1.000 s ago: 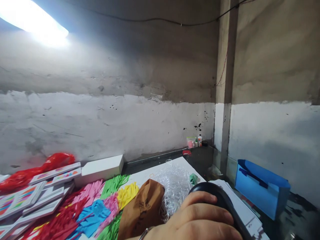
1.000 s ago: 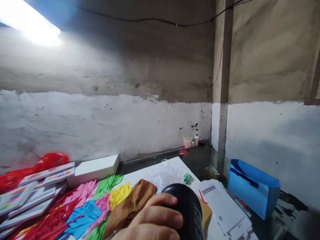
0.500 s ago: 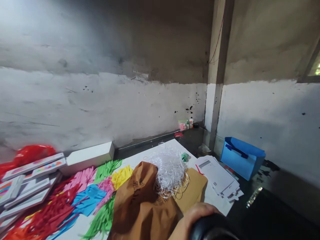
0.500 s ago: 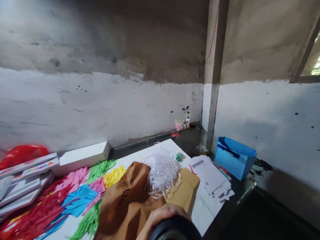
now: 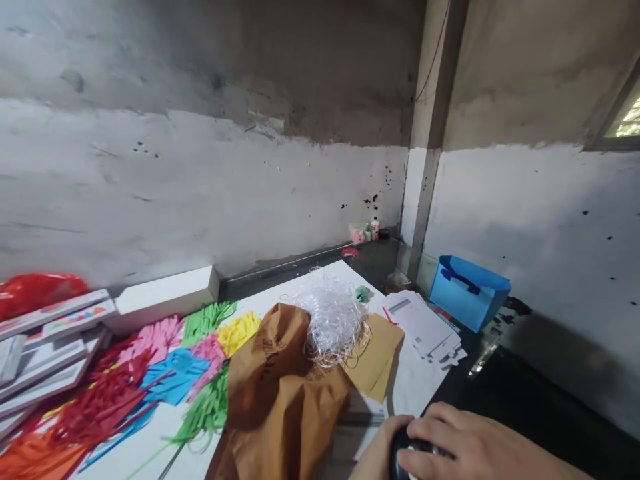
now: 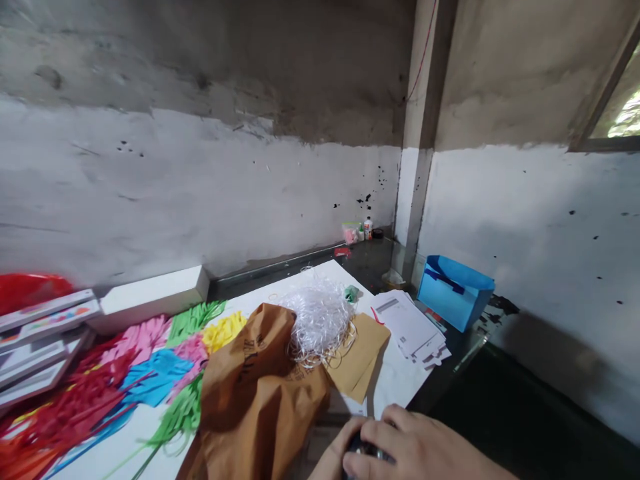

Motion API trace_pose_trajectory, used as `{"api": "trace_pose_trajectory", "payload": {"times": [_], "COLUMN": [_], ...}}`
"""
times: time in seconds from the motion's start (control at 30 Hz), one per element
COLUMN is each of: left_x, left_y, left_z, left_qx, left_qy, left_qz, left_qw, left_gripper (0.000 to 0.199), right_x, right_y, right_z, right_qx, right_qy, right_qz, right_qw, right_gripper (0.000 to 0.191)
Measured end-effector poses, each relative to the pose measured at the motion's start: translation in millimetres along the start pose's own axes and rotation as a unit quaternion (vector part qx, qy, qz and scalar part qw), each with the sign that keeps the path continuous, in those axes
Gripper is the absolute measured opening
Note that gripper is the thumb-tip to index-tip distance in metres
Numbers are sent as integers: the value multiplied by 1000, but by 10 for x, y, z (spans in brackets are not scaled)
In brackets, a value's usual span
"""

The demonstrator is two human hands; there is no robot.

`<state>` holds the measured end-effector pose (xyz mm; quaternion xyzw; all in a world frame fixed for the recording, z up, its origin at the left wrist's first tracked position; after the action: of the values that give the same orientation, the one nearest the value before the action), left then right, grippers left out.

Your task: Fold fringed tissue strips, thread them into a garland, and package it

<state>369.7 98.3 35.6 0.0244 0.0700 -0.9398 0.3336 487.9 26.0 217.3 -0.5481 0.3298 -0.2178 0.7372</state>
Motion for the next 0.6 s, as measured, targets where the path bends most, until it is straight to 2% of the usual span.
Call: {"api": "trace_pose_trajectory", "payload": {"times": [0.07,0.13,0.2,0.23,0.3,0.4,0.43,0.47,0.5,0.57,0.6], "left_x": [39,73,101,113,134,154,153,147,135,104,93], "left_y": [16,23,32,38,45,71,91,118,152,222,250], "left_z": [-64,-115,-142,-146,-151,-200,-230,-267,-313,-438,-513], "left_qx": [-8,-19,-29,-35,-42,-16,-4,9,23,55,72], "left_qy": [0,-6,-12,-10,0,10,9,4,-7,-55,-85], "left_qz": [18,37,44,42,43,43,41,36,28,13,10], "left_qw": [1000,999,999,998,998,999,999,999,999,997,994], "left_gripper": [71,72,72,72,73,81,82,81,78,66,63], "right_x": [26,94,159,177,167,128,146,179,224,353,422], "right_y": [200,378,460,454,358,219,231,284,371,584,683], "right_z": [-24,6,62,90,122,43,2,-26,-38,-13,-17], "right_qx": [33,51,51,51,63,56,42,37,42,87,92], "right_qy": [50,145,229,250,223,45,1,-8,17,140,178], "right_qz": [-16,-60,-121,-147,-161,-96,-75,-67,-68,-100,-120], "right_qw": [998,986,964,956,960,993,996,997,997,981,972], "right_gripper": [47,57,66,70,73,66,60,56,53,57,60]}}
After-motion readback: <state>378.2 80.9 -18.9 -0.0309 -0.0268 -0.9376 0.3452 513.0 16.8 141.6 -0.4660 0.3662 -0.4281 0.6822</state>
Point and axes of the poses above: each hand's wrist, its own x-axis away from the middle knuckle, its own y-axis out of the palm, z = x × y, the point moved 4 cm from there along -x, towards the middle knuckle, and after that the axes turned 7 degrees about x, right-handed, at the moved point
